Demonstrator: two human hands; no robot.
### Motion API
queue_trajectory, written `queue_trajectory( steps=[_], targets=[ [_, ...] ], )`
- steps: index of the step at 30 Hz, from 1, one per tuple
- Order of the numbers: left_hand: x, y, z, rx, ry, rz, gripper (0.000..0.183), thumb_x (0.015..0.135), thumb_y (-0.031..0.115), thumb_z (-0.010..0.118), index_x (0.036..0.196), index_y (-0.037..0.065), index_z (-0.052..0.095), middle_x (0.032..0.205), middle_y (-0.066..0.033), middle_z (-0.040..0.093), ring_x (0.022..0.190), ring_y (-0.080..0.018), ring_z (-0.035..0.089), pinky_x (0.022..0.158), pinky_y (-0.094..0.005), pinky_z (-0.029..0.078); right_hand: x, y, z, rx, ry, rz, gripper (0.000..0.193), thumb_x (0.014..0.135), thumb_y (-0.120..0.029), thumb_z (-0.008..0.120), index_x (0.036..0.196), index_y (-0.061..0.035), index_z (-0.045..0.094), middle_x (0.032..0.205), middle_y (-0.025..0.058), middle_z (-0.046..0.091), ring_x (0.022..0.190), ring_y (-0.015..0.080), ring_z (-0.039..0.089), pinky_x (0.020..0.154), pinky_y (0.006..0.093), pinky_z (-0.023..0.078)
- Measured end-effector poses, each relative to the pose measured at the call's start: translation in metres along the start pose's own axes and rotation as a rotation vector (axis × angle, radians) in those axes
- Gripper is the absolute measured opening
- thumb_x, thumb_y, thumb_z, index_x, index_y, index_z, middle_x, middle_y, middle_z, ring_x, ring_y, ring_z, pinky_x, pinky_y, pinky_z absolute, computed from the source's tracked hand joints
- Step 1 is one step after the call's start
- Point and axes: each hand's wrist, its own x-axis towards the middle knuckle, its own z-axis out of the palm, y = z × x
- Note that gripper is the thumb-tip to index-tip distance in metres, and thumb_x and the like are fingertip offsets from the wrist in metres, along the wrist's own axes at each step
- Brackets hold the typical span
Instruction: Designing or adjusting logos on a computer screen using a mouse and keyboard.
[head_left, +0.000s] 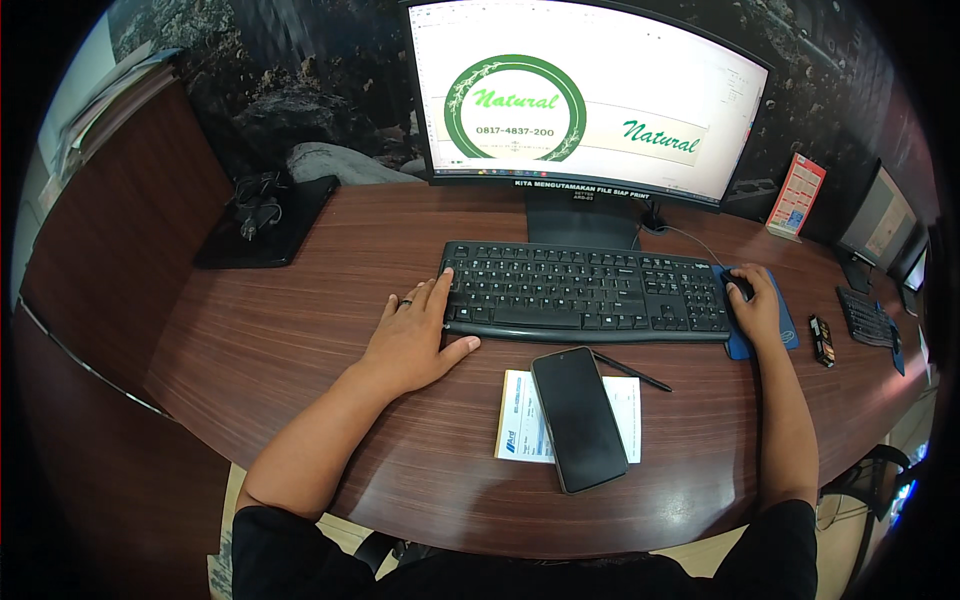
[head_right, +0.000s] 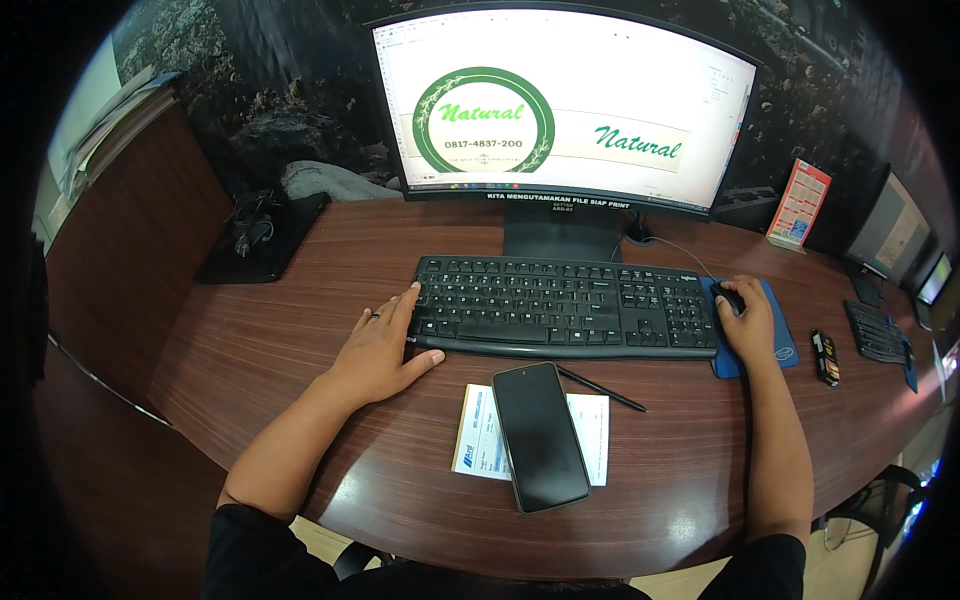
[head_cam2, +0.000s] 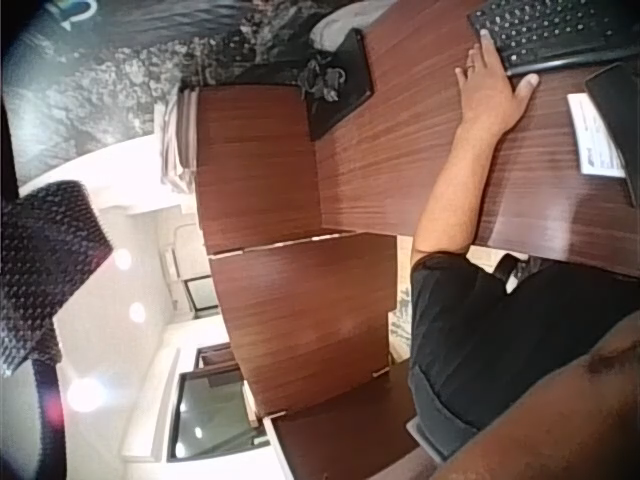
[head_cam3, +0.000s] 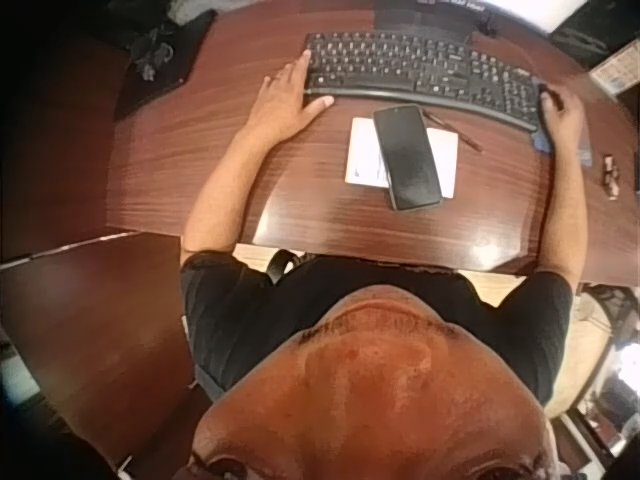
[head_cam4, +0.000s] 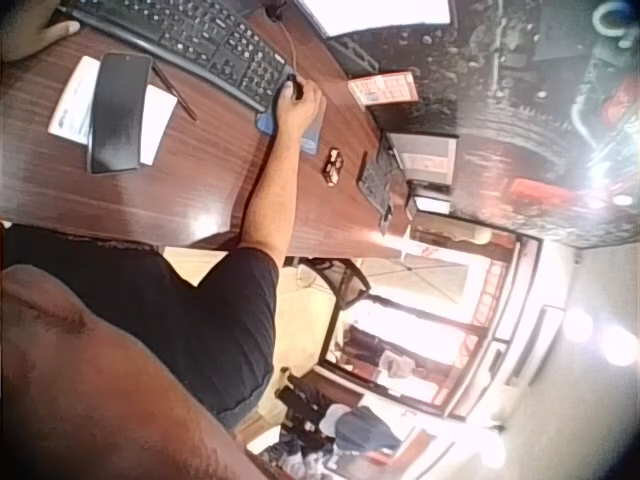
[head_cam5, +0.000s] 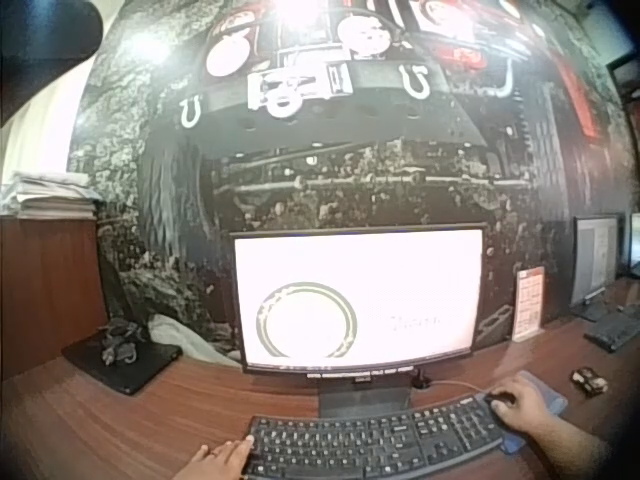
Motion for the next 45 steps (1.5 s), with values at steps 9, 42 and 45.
queue_trajectory(
  steps=[9,42,45],
  targets=[
    [0.0,-0.001,0.001,0.007,0.002,0.005,0.099,0.093,0.053,0.066,0.16,0.0,0.016,0.156,-0.0277,0.038,0.147,-0.0401,0.036,0.12,-0.0607,0.027,0.0,0.002,0.001,-0.021,0.0,0.003,0.023,0.084,-0.007,0.073,0.106,-0.0008,0.071,0.12,0.0172,0.065,0.119,0.0358,0.062,0.1,0.0401,0.049],
    [0.001,0.001,0.0,0.013,-0.023,-0.017,0.1,0.093,0.054,0.065,0.161,0.001,0.015,0.159,-0.0258,0.035,0.149,-0.0384,0.034,0.121,-0.0593,0.026,0.0,0.009,0.003,-0.118,0.016,0.084,0.036,0.084,-0.012,0.074,0.117,-0.0016,0.063,0.117,0.0165,0.064,0.11,0.0371,0.064,0.094,0.041,0.051],
    [0.001,0.001,0.0,0.013,-0.024,-0.016,0.1,0.093,0.054,0.065,0.161,0.001,0.014,0.16,-0.025,0.035,0.149,-0.0376,0.034,0.122,-0.0588,0.026,0.0,0.011,0.004,-0.118,0.035,0.039,0.037,0.084,-0.011,0.073,0.118,-0.0011,0.063,0.117,0.017,0.064,0.11,0.0373,0.064,0.094,0.041,0.051]
  ],
)
